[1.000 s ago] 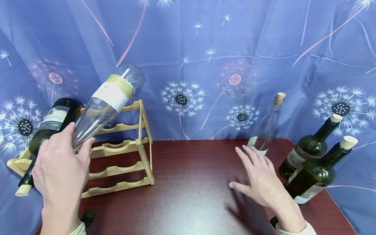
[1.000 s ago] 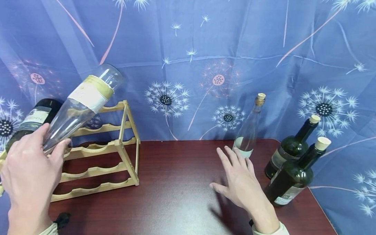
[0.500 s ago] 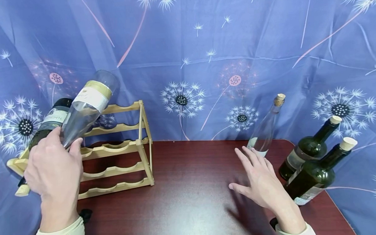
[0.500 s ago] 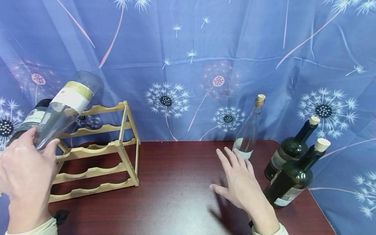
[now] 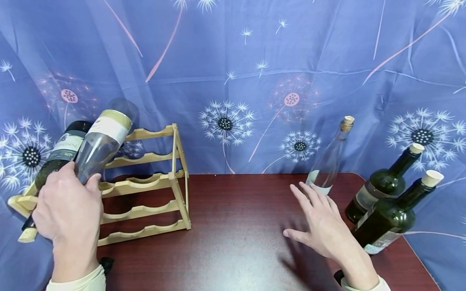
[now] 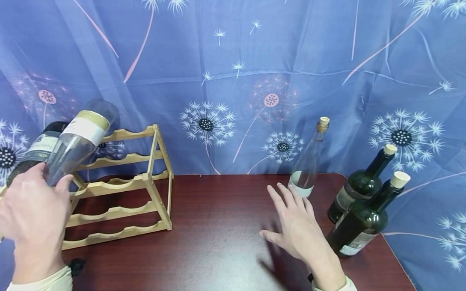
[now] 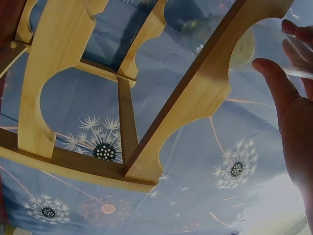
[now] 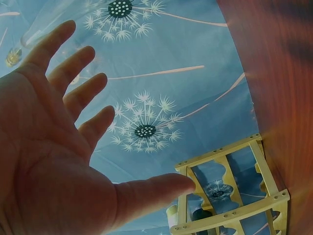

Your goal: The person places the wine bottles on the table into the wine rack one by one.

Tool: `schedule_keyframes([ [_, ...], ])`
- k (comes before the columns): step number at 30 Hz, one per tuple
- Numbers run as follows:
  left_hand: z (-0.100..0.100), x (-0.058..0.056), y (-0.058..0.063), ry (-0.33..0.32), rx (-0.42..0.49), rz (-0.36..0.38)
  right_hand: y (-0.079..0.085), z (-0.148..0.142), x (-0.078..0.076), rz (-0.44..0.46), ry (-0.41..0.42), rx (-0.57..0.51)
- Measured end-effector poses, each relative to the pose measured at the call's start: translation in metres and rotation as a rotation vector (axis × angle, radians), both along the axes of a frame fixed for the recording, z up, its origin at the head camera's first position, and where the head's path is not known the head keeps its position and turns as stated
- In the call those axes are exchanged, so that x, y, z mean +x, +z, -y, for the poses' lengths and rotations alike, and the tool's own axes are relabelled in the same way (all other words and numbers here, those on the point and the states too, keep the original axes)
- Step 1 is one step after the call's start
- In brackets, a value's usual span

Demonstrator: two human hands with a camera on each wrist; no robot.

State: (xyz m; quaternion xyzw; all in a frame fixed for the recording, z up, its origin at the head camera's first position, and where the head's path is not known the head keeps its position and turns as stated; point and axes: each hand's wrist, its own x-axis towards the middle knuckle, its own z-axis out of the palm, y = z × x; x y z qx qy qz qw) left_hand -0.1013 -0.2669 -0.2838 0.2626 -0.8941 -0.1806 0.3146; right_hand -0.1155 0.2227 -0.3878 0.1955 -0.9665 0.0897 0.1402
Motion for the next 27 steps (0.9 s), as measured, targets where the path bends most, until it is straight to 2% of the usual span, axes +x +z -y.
schedule_keyframes([
  [6, 0.0025, -0.0027, -0.0036, -0.027, 0.002, 0.055, -0.0009, -0.0002, -0.0002, -0.011, 0.025, -0.025],
  [13, 0.0038, -0.004, -0.0068, -0.016, 0.01, 0.076, -0.0031, 0.0006, -0.0005, -0.006, 0.068, -0.061],
  [19, 0.0046, -0.004, -0.0056, -0.021, 0.007, 0.09, -0.0021, 0.0009, 0.0003, 0.003, 0.067, -0.059],
  [27, 0.0018, -0.0055, -0.0041, -0.037, 0.004, 0.156, -0.0011, 0.0006, 0.0016, 0.0, 0.062, -0.058],
])
